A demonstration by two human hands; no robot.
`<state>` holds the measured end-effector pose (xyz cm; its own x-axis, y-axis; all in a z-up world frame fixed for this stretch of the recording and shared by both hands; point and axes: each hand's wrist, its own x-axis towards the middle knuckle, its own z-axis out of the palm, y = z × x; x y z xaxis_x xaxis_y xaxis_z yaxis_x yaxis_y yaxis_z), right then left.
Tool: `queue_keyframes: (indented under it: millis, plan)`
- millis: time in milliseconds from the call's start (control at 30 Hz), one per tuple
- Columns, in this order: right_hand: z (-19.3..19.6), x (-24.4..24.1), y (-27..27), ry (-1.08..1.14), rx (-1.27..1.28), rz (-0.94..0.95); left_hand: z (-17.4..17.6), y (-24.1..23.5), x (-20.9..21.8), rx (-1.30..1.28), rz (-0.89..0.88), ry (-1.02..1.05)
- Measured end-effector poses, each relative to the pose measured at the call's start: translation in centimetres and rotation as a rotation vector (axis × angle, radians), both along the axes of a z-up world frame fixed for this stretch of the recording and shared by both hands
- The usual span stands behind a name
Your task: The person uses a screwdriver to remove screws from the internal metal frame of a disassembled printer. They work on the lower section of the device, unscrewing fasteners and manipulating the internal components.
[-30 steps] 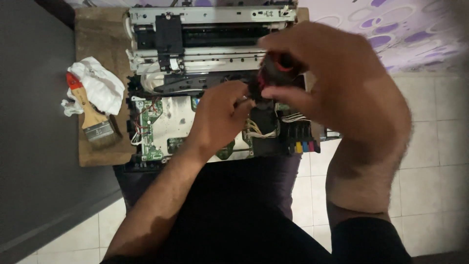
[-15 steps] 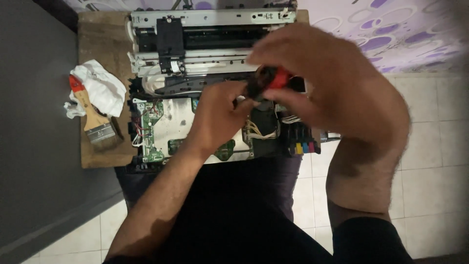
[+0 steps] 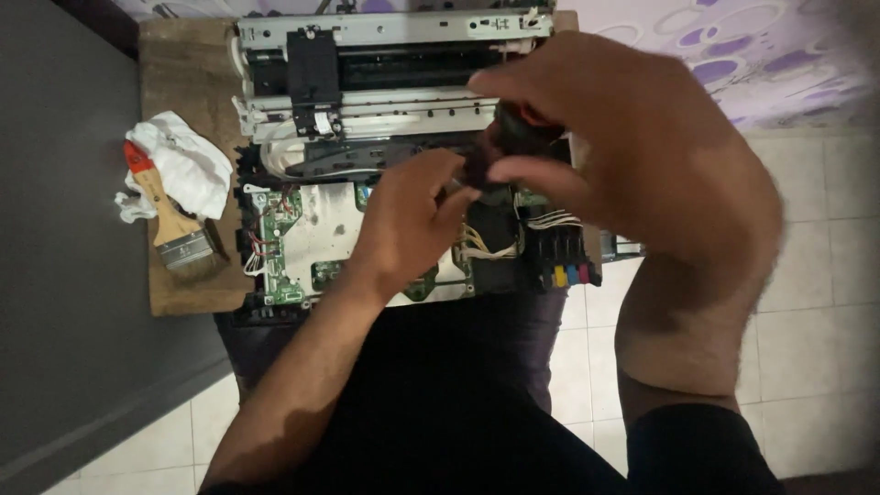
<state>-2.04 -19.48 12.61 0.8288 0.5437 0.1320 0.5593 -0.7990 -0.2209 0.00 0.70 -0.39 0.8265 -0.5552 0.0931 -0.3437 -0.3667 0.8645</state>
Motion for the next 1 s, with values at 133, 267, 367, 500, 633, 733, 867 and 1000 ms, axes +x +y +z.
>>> queue_keyframes:
  millis: [133, 267, 367, 500, 633, 733, 867, 1000]
  plan:
    - [-2.7, 0.6, 0.9, -0.089, -0.005, -0.099, 0.0, 0.0, -0.5, 0.023, 0.032, 0.027]
    - [-2.4, -0.5, 1.8, -0.249, -0.084, -0.208, -0.7, -0.1, -0.4, -0.041, 0.098, -0.086]
    - [-0.4, -0.6, 1.9, -0.180, 0.052, -0.003, -0.4, 0.2, -0.1, -0.150, 0.035, -0.118]
    - [0.3, -0.4, 1.7, 0.082, 0.186, 0.110, 0.6, 0.3, -0.1, -0.151, 0.020, 0.038]
    - [-0.9, -0.2, 1.8, -0.021, 0.120, -0.056, 1.6, 0.0, -0.5, -0.079, 0.086, 0.328]
    - [-2.7, -0.5, 2.1, -0.176, -0.156, -0.297, 0.3, 0.0, -0.7, -0.099, -0.006, 0.069]
    - [-2.6, -1.3, 2.6, -0.253, -0.101, -0.349, -0.7, 0.1, -0.6, -0.032, 0.016, -0.002]
    - [-0.4, -0.8, 2.0, -0.066, 0.214, 0.121, -0.8, 0.3, 0.2, 0.083, 0.000, 0.082]
